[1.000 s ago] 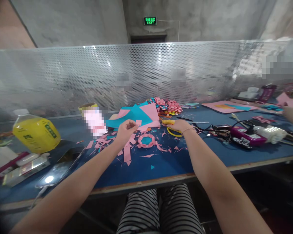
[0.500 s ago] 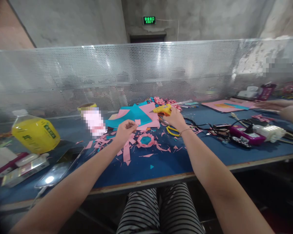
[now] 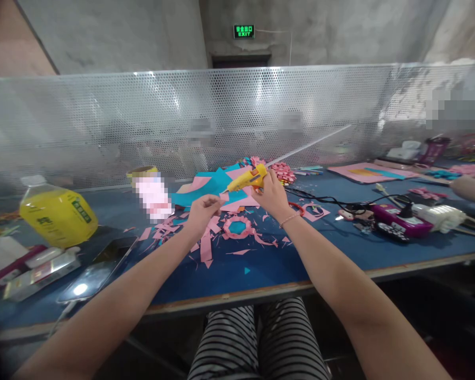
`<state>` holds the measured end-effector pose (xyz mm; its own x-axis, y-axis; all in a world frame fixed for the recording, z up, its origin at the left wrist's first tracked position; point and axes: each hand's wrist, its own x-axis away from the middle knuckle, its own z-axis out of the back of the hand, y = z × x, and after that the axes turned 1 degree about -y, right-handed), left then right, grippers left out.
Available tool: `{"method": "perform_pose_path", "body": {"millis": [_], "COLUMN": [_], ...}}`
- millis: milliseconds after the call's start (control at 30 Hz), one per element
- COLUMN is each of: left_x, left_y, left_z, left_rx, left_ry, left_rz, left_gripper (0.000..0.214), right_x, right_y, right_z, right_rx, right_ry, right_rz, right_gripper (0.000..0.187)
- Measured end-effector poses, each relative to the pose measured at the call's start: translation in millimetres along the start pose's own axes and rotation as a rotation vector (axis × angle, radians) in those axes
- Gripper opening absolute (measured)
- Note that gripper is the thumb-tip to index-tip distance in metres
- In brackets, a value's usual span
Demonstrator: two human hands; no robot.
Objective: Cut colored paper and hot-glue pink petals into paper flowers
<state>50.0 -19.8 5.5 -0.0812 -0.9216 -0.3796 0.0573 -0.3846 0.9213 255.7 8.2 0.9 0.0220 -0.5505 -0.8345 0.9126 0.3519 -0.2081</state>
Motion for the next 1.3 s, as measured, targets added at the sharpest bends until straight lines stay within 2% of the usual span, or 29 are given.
{"method": "perform_pose_path", "body": {"millis": [367, 1300], "left_x": [0, -1], "left_y": [1, 0], "left_z": [-0.3, 1.3], "left_rx": [-0.018, -0.041], "left_ry": [0.005, 0.029], "left_rz": [0.000, -0.016], "left_gripper": [0.025, 0.021], "right_x": [1, -1], "right_y": [-1, -3], "right_z": [-2, 9], "right_rx": [0.012, 0.012], "right_ry": [-0.031, -0.046], "right_rz": [-0.013, 0.004], "right_gripper": [0.037, 0.037]}}
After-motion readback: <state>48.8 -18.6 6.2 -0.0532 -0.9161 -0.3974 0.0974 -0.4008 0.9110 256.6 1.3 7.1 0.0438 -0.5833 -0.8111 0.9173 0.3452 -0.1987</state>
